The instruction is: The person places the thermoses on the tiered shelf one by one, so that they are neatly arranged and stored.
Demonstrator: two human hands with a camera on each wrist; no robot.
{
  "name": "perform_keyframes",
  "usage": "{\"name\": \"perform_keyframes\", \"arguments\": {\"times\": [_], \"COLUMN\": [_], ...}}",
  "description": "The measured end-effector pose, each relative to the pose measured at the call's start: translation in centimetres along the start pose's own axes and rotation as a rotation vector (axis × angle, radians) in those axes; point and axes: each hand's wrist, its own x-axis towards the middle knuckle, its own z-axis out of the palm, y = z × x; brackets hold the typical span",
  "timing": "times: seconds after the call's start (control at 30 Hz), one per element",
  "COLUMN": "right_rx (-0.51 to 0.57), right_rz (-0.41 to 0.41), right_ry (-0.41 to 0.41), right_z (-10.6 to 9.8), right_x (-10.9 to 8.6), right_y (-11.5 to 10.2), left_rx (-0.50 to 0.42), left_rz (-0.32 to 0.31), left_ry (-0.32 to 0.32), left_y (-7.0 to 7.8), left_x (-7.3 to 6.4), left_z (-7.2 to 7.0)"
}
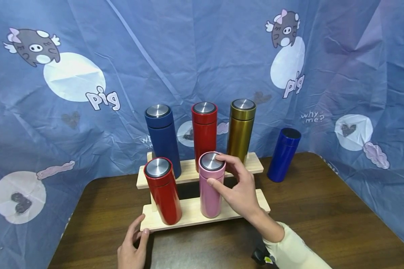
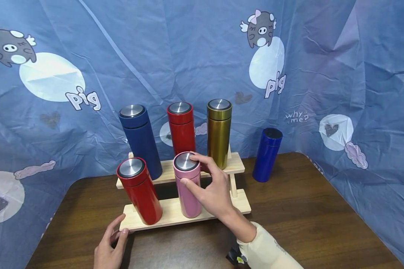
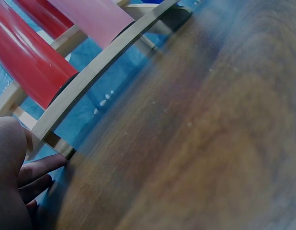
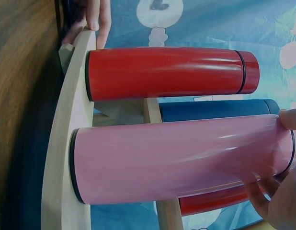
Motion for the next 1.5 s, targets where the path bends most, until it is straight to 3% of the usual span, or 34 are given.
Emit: {"name": "perform_keyframes", "arguments": {"times": [0.33,1.13,1.5], "right_rx": [-0.052,-0.148,-0.192], "right_rz": [0.034,0.007,-0.056], "right_ry": [-0.007,-0.085,-0.076], "right_z": [0.1,-0.5,-1.0], "right_x": [0.0,0.3,0.3], "right_y": [0.2,0.3,0.3], "left_rx": [0.001,0.018,0.005], "left_rz": [-0.023,-0.016,-0.005], "left_ry": [-0.009,0.01,0.002], "left_y": [0.2,0.0,0.0], "left_x": [0.0,0.0,0.0], "left_z": [0.1,0.1,0.1]}}
